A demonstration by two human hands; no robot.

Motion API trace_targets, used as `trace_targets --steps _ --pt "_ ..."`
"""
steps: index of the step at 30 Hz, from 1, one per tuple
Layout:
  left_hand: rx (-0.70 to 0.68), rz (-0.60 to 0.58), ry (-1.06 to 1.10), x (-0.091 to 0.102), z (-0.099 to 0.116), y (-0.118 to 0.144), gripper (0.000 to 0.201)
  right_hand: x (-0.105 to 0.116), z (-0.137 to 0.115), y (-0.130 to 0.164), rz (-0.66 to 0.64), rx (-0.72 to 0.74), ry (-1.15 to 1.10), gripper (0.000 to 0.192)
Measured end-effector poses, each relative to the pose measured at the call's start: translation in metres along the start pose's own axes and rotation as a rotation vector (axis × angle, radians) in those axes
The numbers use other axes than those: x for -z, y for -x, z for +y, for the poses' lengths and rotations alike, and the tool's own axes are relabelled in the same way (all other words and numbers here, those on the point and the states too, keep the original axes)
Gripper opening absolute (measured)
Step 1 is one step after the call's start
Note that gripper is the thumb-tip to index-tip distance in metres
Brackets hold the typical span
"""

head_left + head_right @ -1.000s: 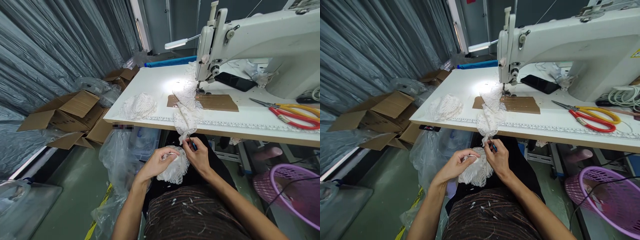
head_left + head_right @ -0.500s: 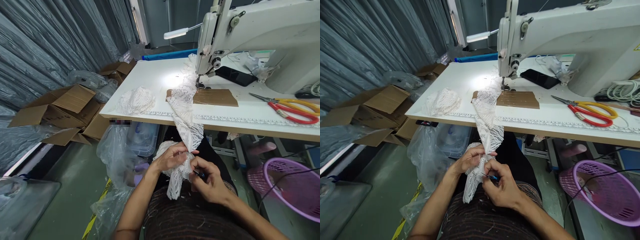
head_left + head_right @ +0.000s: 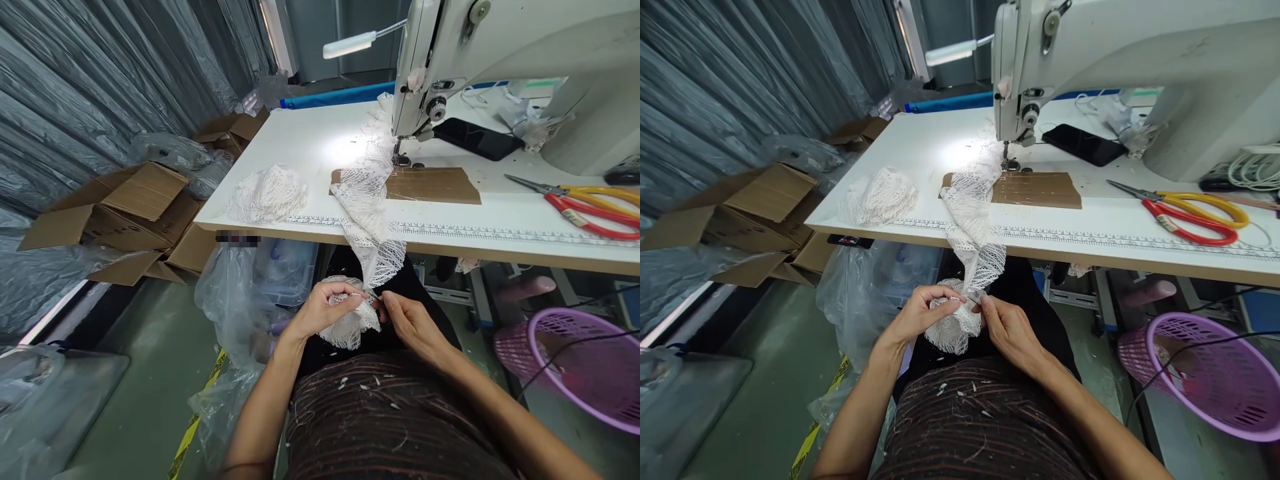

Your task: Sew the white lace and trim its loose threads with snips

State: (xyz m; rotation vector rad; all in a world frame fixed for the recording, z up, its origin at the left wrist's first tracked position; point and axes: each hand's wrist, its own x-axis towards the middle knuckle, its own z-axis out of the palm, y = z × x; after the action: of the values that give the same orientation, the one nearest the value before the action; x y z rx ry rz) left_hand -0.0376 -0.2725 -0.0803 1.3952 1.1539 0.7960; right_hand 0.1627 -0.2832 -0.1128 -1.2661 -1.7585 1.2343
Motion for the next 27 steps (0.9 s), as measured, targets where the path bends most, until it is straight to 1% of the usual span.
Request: trace_targets --steps 4,7,10,12,16,19,21,23,26,27 --pt "0.018 -0.01 0.01 0.0 -0.002 -0.001 0.027 -0.005 -0.004 -0.011 -0.017 0.059 0.034 0.044" --pt "0.017 0.005 0.021 -0.001 -0.003 -0.002 0.025 -0.007 -0.005 -0.015 0.024 0.074 0.069 0.043" --pt "0.023 0.016 0.039 -0.002 -0.001 -0.003 0.023 -0.008 -0.003 -0.014 0.073 0.042 0.086 0.044" --pt "0.027 0.015 0.039 -0.002 0.0 -0.003 0.022 -0.009 -0.002 -0.012 0.056 0.031 0.079 0.044" --pt "0.035 -0.001 0.009 -0.001 -0.002 -0.004 0.022 -0.01 -0.005 -0.011 0.021 0.075 0.121 0.041" --pt "0.057 -0.017 -0.02 -0.001 -0.004 -0.004 0.024 -0.011 -0.006 -0.014 0.048 0.102 0.199 0.04" --pt "0.062 -0.017 -0.018 -0.002 -0.005 -0.004 0.026 -0.011 -0.005 -0.014 0.067 0.103 0.207 0.039" --pt "0.056 -0.007 0.001 -0.003 -0.005 -0.004 0.026 -0.012 -0.004 -0.013 0.054 0.097 0.132 0.036" --pt "0.046 -0.014 0.045 -0.004 -0.007 -0.004 0.027 -0.015 -0.002 -0.01 -0.014 0.074 -0.084 0.027" --pt "0.041 -0.028 0.061 -0.004 -0.009 -0.004 0.028 -0.017 -0.001 -0.009 -0.029 0.062 -0.154 0.027"
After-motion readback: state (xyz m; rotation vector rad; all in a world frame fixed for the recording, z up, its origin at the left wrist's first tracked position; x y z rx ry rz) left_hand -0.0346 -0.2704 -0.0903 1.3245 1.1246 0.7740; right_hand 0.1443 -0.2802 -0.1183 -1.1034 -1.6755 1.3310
